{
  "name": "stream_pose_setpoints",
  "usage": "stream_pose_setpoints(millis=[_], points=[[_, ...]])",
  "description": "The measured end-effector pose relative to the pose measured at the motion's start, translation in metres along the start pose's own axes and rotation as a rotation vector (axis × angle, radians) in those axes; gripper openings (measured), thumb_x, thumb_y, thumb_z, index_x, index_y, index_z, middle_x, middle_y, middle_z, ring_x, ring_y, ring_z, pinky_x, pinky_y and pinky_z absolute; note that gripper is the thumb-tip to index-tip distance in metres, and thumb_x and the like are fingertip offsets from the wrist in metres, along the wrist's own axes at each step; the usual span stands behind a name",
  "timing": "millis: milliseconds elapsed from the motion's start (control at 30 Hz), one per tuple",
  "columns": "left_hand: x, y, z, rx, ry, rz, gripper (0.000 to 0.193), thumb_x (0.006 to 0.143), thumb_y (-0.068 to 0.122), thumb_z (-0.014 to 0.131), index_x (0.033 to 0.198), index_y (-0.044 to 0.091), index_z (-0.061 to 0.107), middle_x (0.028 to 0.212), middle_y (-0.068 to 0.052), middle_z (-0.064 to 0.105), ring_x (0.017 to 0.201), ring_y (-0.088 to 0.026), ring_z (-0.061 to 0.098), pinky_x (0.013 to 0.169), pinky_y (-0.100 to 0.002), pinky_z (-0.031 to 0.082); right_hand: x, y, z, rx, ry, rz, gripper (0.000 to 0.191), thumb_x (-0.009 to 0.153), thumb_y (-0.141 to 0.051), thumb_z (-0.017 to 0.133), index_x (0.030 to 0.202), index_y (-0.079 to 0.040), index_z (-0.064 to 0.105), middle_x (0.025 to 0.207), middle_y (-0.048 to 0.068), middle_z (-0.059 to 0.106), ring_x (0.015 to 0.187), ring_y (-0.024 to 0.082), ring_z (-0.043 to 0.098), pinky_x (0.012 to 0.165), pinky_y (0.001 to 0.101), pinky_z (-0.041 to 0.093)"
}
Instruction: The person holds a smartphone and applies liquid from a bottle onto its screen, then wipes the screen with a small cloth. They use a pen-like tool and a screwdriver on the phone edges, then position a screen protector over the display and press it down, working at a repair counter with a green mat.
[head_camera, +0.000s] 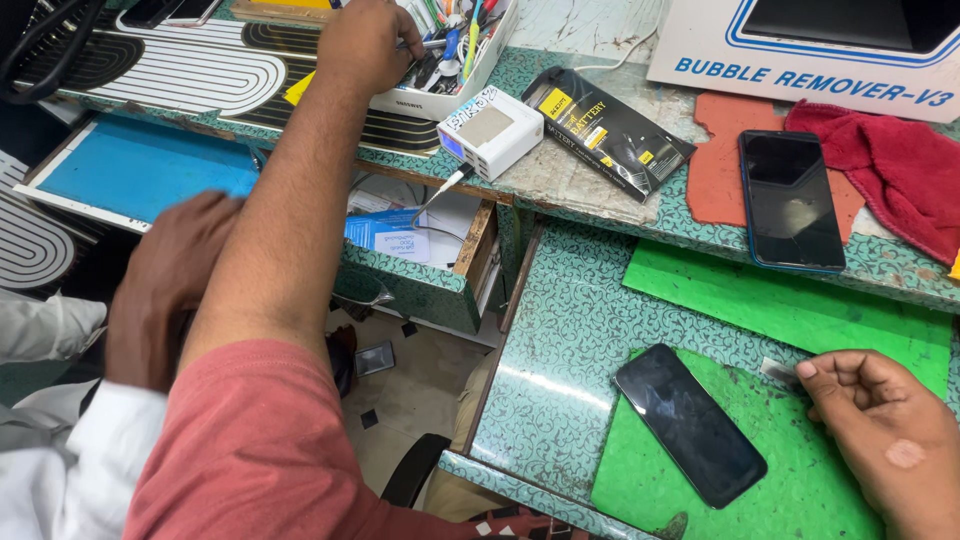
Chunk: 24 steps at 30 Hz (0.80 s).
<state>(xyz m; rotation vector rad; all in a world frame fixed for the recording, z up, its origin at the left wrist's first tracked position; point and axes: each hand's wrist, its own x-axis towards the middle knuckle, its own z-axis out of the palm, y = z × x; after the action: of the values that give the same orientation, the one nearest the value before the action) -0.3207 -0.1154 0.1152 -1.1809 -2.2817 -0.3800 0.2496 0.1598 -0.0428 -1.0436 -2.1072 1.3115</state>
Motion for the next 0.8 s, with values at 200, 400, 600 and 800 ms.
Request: stream_pose_setpoints(millis=[200,400,600,800], points=[[0.008,0.007,-0.003,0.161,-0.13,-0.063,0.03,0.072,0.034,0.092,0.093,0.02,0.076,0.088,-0.005,0.075,0.082,-0.027,0.071,0.071,-0.045,0.055,-0.002,-0.004,0.001,-0.004,0.003,0.001,0.021,0.102,-0.015,0.071,0.113,0.003,0.071,0.087,0.003,0.067,0.072,0.008,0.057,0.068,0.0213,0.046],[0.024,0.021,0.008,0.448,-0.155,-0.047,0.04,0.066,0.023,0.088,0.104,0.016,0.077,0.098,-0.011,0.075,0.09,-0.03,0.073,0.072,-0.045,0.058,-0.004,-0.01,0.001,-0.022,0.004,-0.003,0.02,0.101,-0.015,0.07,0.112,0.002,0.071,0.086,0.003,0.067,0.072,0.008,0.057,0.067,0.0212,0.046],[0.02,0.023,0.01,0.309,-0.245,-0.032,0.049,0.074,0.022,0.08,0.122,0.022,0.071,0.106,-0.012,0.072,0.1,-0.032,0.069,0.078,-0.049,0.055,-0.006,-0.015,0.002,-0.031,0.004,0.006,0.02,0.102,-0.016,0.071,0.111,0.002,0.072,0.083,0.003,0.066,0.071,0.007,0.056,0.066,0.0213,0.044],[0.021,0.019,-0.001,0.296,-0.259,-0.002,0.035,0.083,0.022,0.076,0.118,0.023,0.074,0.106,-0.012,0.072,0.1,-0.034,0.069,0.078,-0.052,0.055,-0.009,-0.02,0.002,-0.029,0.01,0.006,0.02,0.102,-0.017,0.071,0.109,0.002,0.072,0.083,0.002,0.066,0.071,0.007,0.056,0.066,0.0213,0.045]])
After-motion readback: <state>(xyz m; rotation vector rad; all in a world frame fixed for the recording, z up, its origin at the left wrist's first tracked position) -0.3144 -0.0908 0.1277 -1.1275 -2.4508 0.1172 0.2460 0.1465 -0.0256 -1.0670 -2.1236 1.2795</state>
